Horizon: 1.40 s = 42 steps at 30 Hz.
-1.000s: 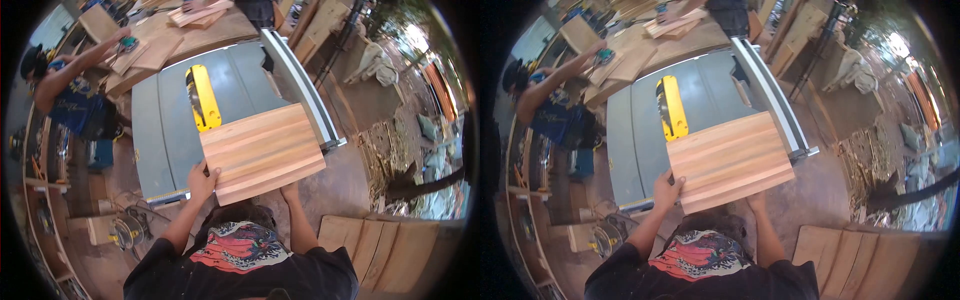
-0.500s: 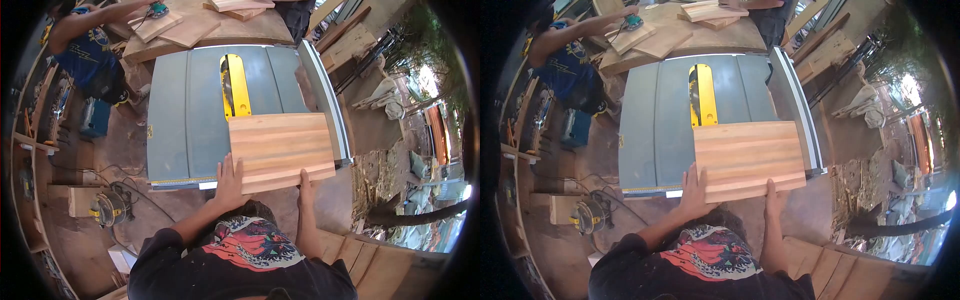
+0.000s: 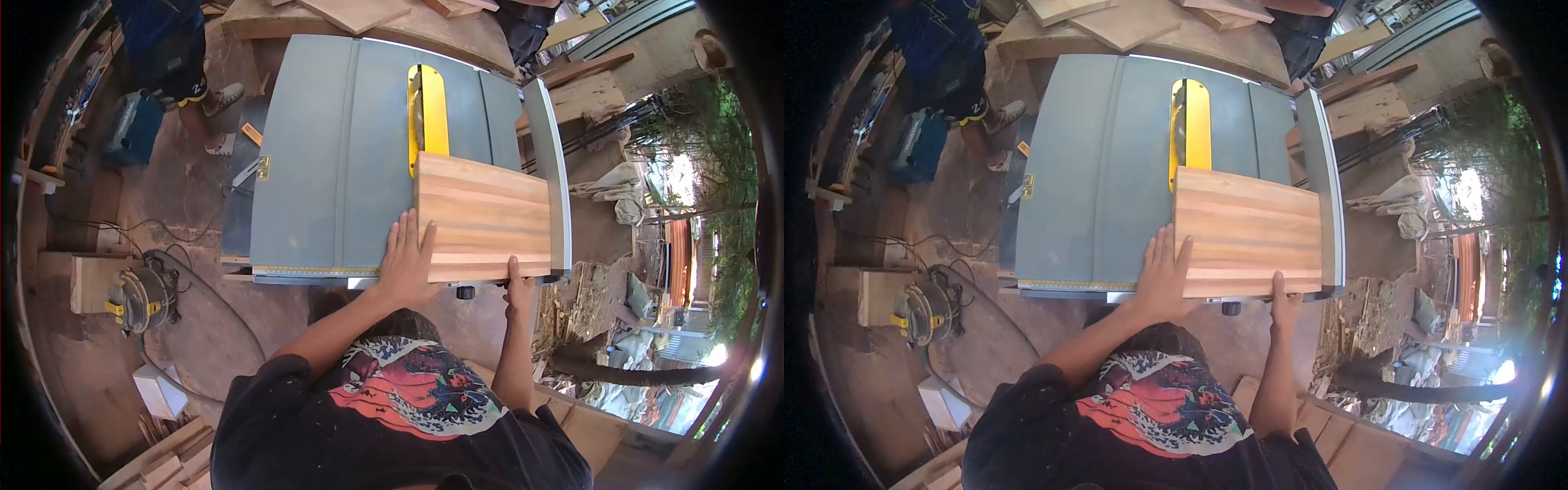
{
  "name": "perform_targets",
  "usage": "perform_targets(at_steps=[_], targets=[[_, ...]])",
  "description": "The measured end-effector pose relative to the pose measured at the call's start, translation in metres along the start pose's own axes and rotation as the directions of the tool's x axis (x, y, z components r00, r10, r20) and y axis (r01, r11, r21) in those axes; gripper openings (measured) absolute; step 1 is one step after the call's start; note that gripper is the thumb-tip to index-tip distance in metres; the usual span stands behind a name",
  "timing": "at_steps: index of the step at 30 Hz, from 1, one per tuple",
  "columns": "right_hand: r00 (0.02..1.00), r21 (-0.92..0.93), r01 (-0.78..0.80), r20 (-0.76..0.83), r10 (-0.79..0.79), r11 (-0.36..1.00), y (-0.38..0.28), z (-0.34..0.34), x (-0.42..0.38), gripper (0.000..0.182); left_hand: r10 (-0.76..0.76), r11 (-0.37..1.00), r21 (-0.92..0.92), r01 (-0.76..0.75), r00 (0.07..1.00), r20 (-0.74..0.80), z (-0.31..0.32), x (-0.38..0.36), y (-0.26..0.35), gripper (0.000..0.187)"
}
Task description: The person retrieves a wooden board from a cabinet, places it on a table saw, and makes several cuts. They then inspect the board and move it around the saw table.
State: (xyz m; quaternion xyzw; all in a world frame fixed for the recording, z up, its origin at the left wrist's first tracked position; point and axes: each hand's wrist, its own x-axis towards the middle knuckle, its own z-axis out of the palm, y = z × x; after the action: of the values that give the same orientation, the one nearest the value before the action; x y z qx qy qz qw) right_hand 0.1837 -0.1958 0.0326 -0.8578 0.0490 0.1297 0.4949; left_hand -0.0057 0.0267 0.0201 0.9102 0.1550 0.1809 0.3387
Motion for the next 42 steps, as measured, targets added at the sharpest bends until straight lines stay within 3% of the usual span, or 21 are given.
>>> perform_targets(at_steps=[6, 7, 8, 9, 10, 11, 12, 14, 16, 17, 19, 20, 21, 22, 24, 30, 34, 35, 36, 38, 42], targets=[[0.996, -0.133, -0.092, -0.031, 0.089, 0.987, -0.001, -0.009, 0.001, 0.077, -0.035, 0.999, -0.007, 0.036, 0.996, 0.078, 0.000, 0.002, 0.000, 0.117], [0.995, -0.088, 0.090, 0.046, -0.086, 0.992, 0.015, -0.019, 0.008, 0.072, 0.015, 1.000, -0.010, -0.014, 0.996, 0.087, -0.001, 0.002, -0.002, 0.117], [0.996, -0.068, 0.088, -0.018, -0.089, 0.994, 0.017, -0.033, 0.005, 0.072, -0.031, 0.995, -0.086, 0.041, 0.993, 0.111, -0.001, -0.003, -0.004, 0.117], [0.922, -0.301, 0.251, -0.216, -0.322, 0.920, 0.015, -0.044, 0.002, 0.067, -0.071, 0.982, -0.163, 0.095, 0.987, 0.145, 0.004, -0.002, 0.002, 0.118], [0.766, -0.548, 0.317, -0.334, -0.549, 0.774, 0.012, -0.058, 0.008, 0.063, -0.005, 0.984, -0.176, 0.033, 0.988, 0.156, 0.003, 0.005, 0.018, 0.118], [0.681, -0.520, 0.495, -0.266, -0.682, 0.697, 0.006, -0.085, 0.029, 0.063, 0.023, 1.000, 0.007, -0.024, 0.991, 0.133, -0.009, 0.011, 0.038, 0.116], [0.705, -0.491, 0.460, -0.304, -0.641, 0.740, -0.012, -0.101, 0.041, 0.063, 0.040, 0.978, 0.197, -0.062, 0.993, 0.112, -0.015, 0.015, 0.053, 0.115], [0.728, -0.433, 0.435, -0.346, -0.591, 0.789, -0.041, -0.118, 0.086, 0.063, 0.167, 0.970, 0.156, -0.184, 0.979, 0.113, 0.000, 0.040, 0.077, 0.110], [0.923, -0.476, 0.292, -0.087, -0.375, 0.829, -0.053, -0.133, 0.142, 0.067, 0.250, 0.956, 0.076, -0.282, 0.926, 0.281, 0.033, 0.065, 0.096, 0.107], [0.918, -0.460, 0.311, -0.081, -0.388, 0.832, -0.034, -0.137, 0.178, 0.067, 0.265, 0.950, 0.093, -0.298, 0.926, 0.268, 0.055, 0.077, 0.100, 0.104], [0.950, -0.481, 0.287, 0.251, -0.184, 0.828, 0.015, -0.130, 0.263, 0.065, 0.239, 0.931, 0.195, -0.307, 0.922, 0.306, 0.083, 0.094, 0.109, 0.103], [0.935, -0.373, 0.136, 0.355, 0.006, 0.918, 0.005, -0.131, 0.261, 0.067, 0.210, 0.910, 0.272, -0.313, 0.913, 0.350, 0.091, 0.101, 0.116, 0.103], [0.891, -0.197, 0.085, 0.453, 0.014, 0.977, -0.005, -0.131, 0.257, 0.062, 0.193, 0.902, 0.311, -0.299, 0.924, 0.329, 0.096, 0.103, 0.122, 0.100], [0.892, -0.128, 0.158, 0.444, -0.086, 0.979, -0.007, -0.128, 0.254, 0.049, 0.199, 0.892, 0.333, -0.307, 0.926, 0.320, 0.100, 0.107, 0.125, 0.100], [0.882, -0.090, 0.166, 0.458, -0.107, 0.982, 0.008, -0.122, 0.268, 0.035, 0.152, 0.857, 0.424, -0.291, 0.931, 0.332, 0.105, 0.104, 0.129, 0.094], [0.874, -0.110, 0.176, 0.476, -0.103, 0.978, -0.015, -0.127, 0.251, 0.019, 0.233, 0.845, 0.393, -0.362, 0.911, 0.339, 0.113, 0.086, 0.128, 0.074], [0.876, -0.248, 0.170, 0.482, -0.031, 0.954, -0.032, -0.132, 0.246, 0.027, 0.261, 0.827, 0.420, -0.374, 0.916, 0.304, 0.111, 0.076, 0.119, 0.067], [0.881, -0.409, 0.434, 0.381, -0.282, 0.802, -0.034, -0.135, 0.251, 0.034, 0.229, 0.840, 0.412, -0.353, 0.919, 0.321, 0.106, 0.073, 0.120, 0.065], [0.791, -0.572, 0.600, 0.317, -0.524, 0.560, -0.031, -0.135, 0.251, 0.041, 0.196, 0.853, 0.400, -0.334, 0.917, 0.347, 0.101, 0.066, 0.120, 0.063], [0.899, -0.612, 0.437, 0.293, -0.324, 0.659, -0.068, -0.144, 0.214, 0.055, 0.181, 0.862, 0.375, -0.342, 0.897, 0.403, 0.086, 0.045, 0.123, 0.063], [0.838, -0.674, 0.504, 0.227, -0.497, 0.541, -0.106, -0.137, 0.147, 0.057, 0.213, 0.870, 0.353, -0.345, 0.907, 0.364, 0.062, 0.016, 0.102, 0.063]])
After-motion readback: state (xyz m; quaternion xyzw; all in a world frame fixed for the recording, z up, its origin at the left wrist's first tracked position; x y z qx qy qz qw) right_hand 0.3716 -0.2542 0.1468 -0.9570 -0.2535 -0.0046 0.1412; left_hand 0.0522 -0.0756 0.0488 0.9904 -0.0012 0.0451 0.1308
